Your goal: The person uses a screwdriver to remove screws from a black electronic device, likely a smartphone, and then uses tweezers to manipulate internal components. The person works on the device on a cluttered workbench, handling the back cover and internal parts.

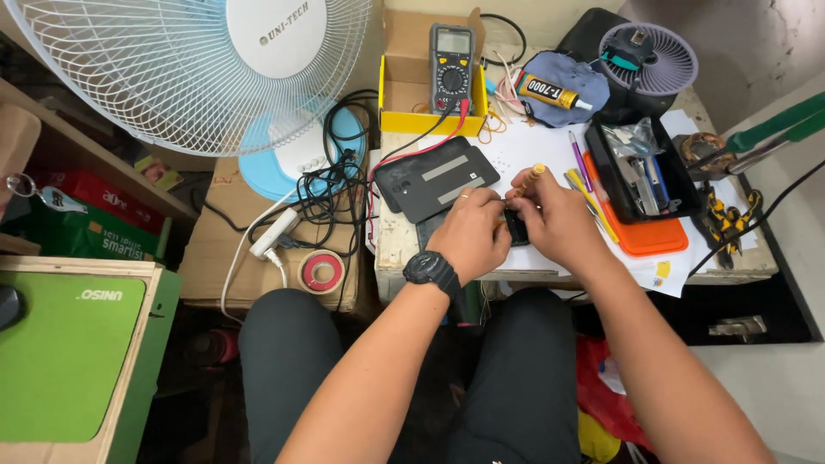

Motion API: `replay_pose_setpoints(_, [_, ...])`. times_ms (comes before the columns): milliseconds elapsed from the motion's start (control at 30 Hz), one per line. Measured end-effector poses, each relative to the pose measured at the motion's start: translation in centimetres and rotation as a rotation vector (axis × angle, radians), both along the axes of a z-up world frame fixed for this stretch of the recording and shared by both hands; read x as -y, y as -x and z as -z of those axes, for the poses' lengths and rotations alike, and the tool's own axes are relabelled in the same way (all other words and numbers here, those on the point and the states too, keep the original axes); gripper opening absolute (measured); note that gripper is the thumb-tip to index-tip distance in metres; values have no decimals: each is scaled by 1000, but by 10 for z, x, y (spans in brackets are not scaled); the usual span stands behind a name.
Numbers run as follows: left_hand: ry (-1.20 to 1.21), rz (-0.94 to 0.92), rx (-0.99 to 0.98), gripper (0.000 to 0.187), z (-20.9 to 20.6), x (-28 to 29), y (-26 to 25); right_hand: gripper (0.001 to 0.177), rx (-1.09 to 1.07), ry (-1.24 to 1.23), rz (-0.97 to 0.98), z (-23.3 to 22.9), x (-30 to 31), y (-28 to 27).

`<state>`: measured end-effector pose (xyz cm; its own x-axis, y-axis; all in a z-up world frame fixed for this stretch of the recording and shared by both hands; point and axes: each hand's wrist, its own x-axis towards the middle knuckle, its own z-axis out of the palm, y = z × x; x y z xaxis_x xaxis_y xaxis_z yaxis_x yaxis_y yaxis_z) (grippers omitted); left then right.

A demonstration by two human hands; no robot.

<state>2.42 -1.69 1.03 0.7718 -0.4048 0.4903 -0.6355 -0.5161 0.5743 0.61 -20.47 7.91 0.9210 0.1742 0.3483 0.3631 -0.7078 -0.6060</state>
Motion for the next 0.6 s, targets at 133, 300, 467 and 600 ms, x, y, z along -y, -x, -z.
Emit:
replay_pose_setpoints(133, [-12,-16,10,32,3,2,-1,22,-56,-23,3,0,2,-2])
replay_pose_setpoints(300, [-8,-19,8,30,-2,0,2,19,-51,-130,27,9,2,2])
replay_pose_setpoints(467, [-5,-20,6,31,-8,-2,3,19,-1,-148,35,16,7,-2])
replay_pose_setpoints(600, [0,-21,11,31,-3,-1,2,21,48,-156,67,25,9,-5])
